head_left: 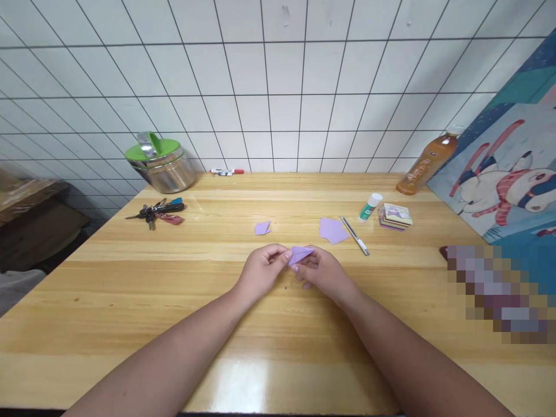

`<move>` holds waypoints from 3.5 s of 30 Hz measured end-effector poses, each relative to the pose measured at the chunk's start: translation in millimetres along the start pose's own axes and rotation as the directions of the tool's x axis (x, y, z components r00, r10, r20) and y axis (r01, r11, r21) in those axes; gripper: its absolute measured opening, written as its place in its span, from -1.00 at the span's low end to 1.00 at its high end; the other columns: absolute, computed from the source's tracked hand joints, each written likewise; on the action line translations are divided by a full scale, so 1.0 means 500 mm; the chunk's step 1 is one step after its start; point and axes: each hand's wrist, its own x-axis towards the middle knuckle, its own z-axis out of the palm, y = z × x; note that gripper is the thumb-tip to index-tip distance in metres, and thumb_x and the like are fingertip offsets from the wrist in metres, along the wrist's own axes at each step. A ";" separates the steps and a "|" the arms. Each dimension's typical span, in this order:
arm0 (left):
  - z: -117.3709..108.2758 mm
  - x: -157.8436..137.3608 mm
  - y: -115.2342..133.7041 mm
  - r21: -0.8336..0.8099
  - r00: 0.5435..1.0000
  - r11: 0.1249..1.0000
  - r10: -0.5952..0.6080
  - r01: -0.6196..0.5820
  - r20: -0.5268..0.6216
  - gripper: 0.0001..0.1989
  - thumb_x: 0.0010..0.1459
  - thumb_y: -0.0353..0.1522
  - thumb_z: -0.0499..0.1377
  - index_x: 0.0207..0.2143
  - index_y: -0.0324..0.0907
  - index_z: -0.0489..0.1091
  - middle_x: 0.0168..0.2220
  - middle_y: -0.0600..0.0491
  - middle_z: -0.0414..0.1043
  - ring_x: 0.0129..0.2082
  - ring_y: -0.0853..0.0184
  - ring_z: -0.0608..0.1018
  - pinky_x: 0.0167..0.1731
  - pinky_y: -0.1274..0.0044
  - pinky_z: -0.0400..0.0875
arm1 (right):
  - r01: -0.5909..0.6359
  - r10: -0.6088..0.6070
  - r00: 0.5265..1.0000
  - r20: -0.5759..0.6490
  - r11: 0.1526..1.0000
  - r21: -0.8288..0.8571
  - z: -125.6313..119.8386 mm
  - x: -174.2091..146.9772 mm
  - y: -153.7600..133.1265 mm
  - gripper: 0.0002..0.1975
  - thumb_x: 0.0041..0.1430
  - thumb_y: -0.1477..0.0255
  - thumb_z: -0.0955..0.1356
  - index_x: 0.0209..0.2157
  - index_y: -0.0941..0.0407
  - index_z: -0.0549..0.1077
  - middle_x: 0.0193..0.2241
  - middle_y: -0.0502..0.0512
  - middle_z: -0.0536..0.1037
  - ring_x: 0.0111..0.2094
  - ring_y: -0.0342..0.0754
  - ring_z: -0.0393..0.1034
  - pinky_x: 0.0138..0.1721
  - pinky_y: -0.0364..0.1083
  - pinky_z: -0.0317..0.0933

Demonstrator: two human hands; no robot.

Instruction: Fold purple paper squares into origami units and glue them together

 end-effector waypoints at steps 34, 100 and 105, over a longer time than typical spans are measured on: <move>-0.018 -0.012 0.020 -0.309 0.957 0.937 -0.074 0.162 0.279 -0.78 0.07 -0.24 0.16 -0.47 -0.24 0.36 -0.49 0.11 0.33 -0.44 0.42 0.36 -0.34 0.58 0.22 | 0.749 -0.857 0.383 0.345 0.070 -0.659 -0.037 -0.022 -0.010 -0.76 0.10 0.56 0.34 -0.22 -0.01 0.50 -0.44 0.00 0.51 -0.34 -0.13 0.26 -0.26 -0.14 0.21; -0.008 -0.014 0.010 -0.035 0.977 0.989 -0.133 0.141 0.164 -0.66 0.10 -0.16 0.09 -0.50 -0.25 0.42 -0.52 0.06 0.38 -0.47 0.38 0.39 -0.43 0.56 0.25 | 0.213 -0.234 0.959 -0.158 0.967 -0.141 0.009 -0.006 0.000 -0.89 -0.02 0.35 0.37 -0.47 0.11 0.45 -0.48 0.05 0.55 -0.41 -0.07 0.44 -0.33 -0.10 0.31; -0.008 -0.009 0.005 -0.083 0.959 0.980 -0.159 0.182 0.233 -0.64 0.14 -0.15 0.04 -0.41 -0.26 0.44 -0.45 0.01 0.42 -0.41 0.35 0.43 -0.33 0.53 0.29 | 0.182 -0.225 0.960 -0.166 0.953 -0.240 0.010 -0.010 -0.008 -0.91 -0.01 0.39 0.34 -0.48 0.12 0.45 -0.52 0.04 0.55 -0.47 -0.10 0.42 -0.40 -0.14 0.28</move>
